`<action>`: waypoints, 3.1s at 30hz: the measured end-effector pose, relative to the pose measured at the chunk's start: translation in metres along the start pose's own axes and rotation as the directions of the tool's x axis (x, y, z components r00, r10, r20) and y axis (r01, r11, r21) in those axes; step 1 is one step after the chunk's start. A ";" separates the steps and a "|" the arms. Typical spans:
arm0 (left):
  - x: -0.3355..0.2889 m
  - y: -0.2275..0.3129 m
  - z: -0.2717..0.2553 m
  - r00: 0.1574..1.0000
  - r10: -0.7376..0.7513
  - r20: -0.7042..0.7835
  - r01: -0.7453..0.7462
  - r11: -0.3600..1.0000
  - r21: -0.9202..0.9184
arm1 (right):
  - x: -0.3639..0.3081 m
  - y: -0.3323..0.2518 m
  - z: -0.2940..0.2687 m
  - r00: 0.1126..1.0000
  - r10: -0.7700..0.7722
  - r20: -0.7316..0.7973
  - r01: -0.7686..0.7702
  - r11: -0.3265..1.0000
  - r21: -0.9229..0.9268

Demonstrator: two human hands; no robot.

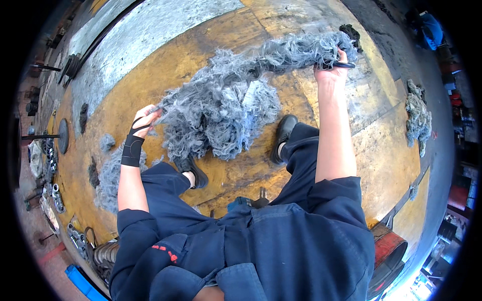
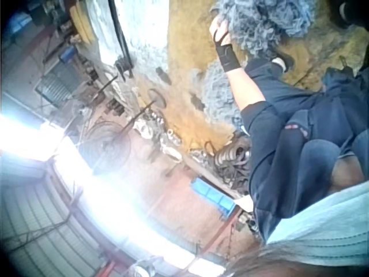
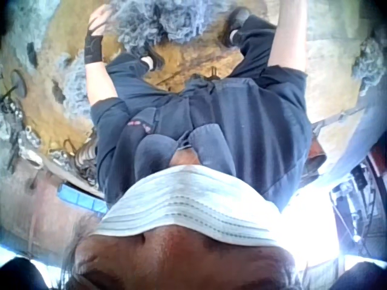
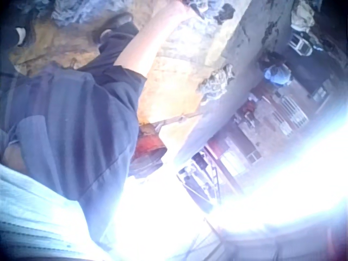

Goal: The person cuts sections of tangled metal wire using a pair of shears while sitting on the floor of a fabrication shop.

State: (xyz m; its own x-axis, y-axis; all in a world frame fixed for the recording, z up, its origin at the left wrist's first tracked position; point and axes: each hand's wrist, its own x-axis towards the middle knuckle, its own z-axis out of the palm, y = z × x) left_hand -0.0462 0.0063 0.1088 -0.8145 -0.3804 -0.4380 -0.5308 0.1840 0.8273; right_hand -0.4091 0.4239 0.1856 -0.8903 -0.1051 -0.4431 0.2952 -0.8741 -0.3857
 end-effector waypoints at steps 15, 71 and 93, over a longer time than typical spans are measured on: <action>0.016 0.012 0.031 0.854 0.188 -0.485 -0.039 0.953 0.299 | -0.034 -0.027 0.007 0.983 -0.026 0.181 0.038 0.997 -0.062; -0.020 0.122 0.107 0.970 0.185 0.158 0.110 0.244 -0.964 | -0.134 0.189 0.020 0.781 0.319 0.537 0.339 0.505 -0.794; -0.238 -0.127 -0.199 0.284 -0.110 -0.952 0.279 0.960 -0.028 | -0.122 0.162 0.011 0.773 0.560 0.299 0.137 0.311 -0.940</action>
State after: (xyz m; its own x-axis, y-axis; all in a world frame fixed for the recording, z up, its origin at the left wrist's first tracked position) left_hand 0.2618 -0.1067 0.1784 0.0504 -0.9916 0.1194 -0.7300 0.0450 0.6819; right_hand -0.2563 0.2897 0.1859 -0.6260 -0.7125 -0.3169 0.2956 0.1592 -0.9419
